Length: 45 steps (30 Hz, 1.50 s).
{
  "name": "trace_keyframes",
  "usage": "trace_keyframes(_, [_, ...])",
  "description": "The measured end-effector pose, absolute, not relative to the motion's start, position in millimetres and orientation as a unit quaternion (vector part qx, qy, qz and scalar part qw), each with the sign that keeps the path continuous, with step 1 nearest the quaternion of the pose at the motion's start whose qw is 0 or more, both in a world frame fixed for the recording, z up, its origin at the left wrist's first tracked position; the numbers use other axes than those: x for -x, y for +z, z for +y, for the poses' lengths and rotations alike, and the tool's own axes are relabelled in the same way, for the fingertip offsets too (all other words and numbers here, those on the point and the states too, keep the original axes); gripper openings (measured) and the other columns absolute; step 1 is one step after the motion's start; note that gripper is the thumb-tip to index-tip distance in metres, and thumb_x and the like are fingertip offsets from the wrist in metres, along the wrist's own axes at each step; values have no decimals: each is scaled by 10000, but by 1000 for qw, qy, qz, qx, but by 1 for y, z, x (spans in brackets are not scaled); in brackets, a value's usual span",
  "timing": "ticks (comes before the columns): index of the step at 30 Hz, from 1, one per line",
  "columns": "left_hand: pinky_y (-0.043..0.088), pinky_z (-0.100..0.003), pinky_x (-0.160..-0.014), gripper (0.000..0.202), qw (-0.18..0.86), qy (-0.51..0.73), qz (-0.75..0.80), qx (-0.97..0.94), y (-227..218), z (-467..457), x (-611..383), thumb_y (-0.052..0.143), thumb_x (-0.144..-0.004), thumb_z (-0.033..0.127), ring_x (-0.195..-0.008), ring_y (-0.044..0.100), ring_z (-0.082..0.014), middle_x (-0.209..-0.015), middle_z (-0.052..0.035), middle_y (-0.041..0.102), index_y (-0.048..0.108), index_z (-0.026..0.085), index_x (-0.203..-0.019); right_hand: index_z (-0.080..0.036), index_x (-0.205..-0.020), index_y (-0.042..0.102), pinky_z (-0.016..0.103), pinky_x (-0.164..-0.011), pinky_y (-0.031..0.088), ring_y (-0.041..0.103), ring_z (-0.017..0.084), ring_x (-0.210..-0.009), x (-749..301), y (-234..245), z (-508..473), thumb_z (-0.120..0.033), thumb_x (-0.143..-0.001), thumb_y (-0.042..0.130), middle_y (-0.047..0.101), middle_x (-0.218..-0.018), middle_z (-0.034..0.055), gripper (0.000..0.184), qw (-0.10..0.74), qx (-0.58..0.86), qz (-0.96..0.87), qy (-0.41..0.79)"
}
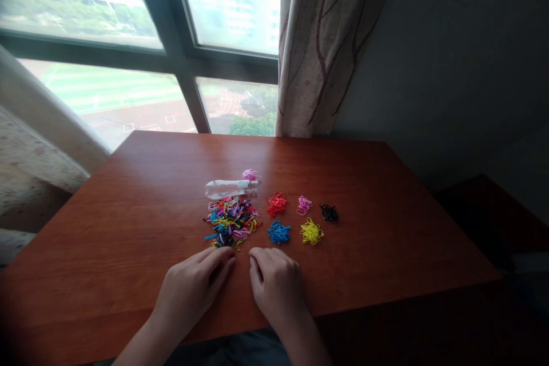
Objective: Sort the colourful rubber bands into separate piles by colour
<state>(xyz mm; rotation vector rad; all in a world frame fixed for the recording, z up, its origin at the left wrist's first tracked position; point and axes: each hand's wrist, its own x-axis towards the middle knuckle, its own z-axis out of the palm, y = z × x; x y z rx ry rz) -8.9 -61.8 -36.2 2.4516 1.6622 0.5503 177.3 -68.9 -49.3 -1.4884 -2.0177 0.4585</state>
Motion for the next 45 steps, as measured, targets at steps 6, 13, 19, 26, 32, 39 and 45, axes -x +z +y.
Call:
trace_keyframes(6, [447, -258, -586, 162, 45, 144, 597, -788, -31, -55, -7, 556, -930, 308, -772, 718, -201, -921, -27, 757, 654, 238, -1039, -218, -958, 681, 272, -739, 452, 655, 187, -789, -177, -50, -69, -158, -938, 457, 709, -847, 40, 233, 297, 558, -756, 169])
trace_keyframes(13, [375, -261, -528, 153, 35, 116, 620, -775, -24, -47, -17, 511, -943, 275, -756, 705, -213, -852, -24, 742, 661, 241, -951, -222, -955, 678, 278, -730, 448, 651, 190, -788, -178, -48, -67, -158, -938, 445, 711, -857, 39, 242, 299, 559, -752, 180])
trace_keyframes(19, [407, -245, -563, 193, 29, 119, 618, -777, -28, -46, -17, 472, -957, 241, -770, 710, -187, -898, -29, 758, 664, 233, -945, -225, -963, 676, 270, -740, 451, 655, 184, -791, -178, -48, -68, -156, -934, 455, 713, -863, 35, 234, 309, 557, -749, 184])
trace_keyframes(26, [425, -260, -563, 162, 35, 143, 619, -771, -24, -50, -5, 496, -935, 258, -744, 722, -200, -880, -15, 769, 656, 232, -933, -225, -956, 677, 265, -735, 451, 654, 184, -792, -178, -48, -68, -161, -931, 461, 711, -852, 35, 226, 307, 555, -751, 185])
trace_keyframes(32, [401, -238, -533, 115, 76, 135, 636, -756, -13, -46, 6, 527, -896, 258, -672, 717, -175, -768, 24, 756, 642, 249, -885, -227, -954, 676, 263, -742, 458, 657, 180, -789, -178, -49, -68, -162, -927, 470, 713, -852, 35, 218, 308, 556, -751, 180])
trace_keyframes(39, [391, -255, -534, 197, -7, 93, 610, -787, -15, -45, 14, 458, -947, 260, -713, 712, -199, -876, -27, 763, 651, 230, -913, -225, -951, 672, 262, -750, 449, 655, 181, -796, -177, -47, -68, -158, -929, 468, 713, -861, 34, 216, 312, 556, -748, 184])
trace_keyframes(45, [380, -261, -546, 201, -44, 101, 593, -797, -14, -40, 20, 466, -952, 257, -707, 705, -200, -874, -33, 759, 660, 220, -917, -225, -946, 668, 263, -748, 439, 650, 180, -786, -177, -47, -69, -155, -927, 469, 710, -856, 30, 212, 309, 557, -748, 186])
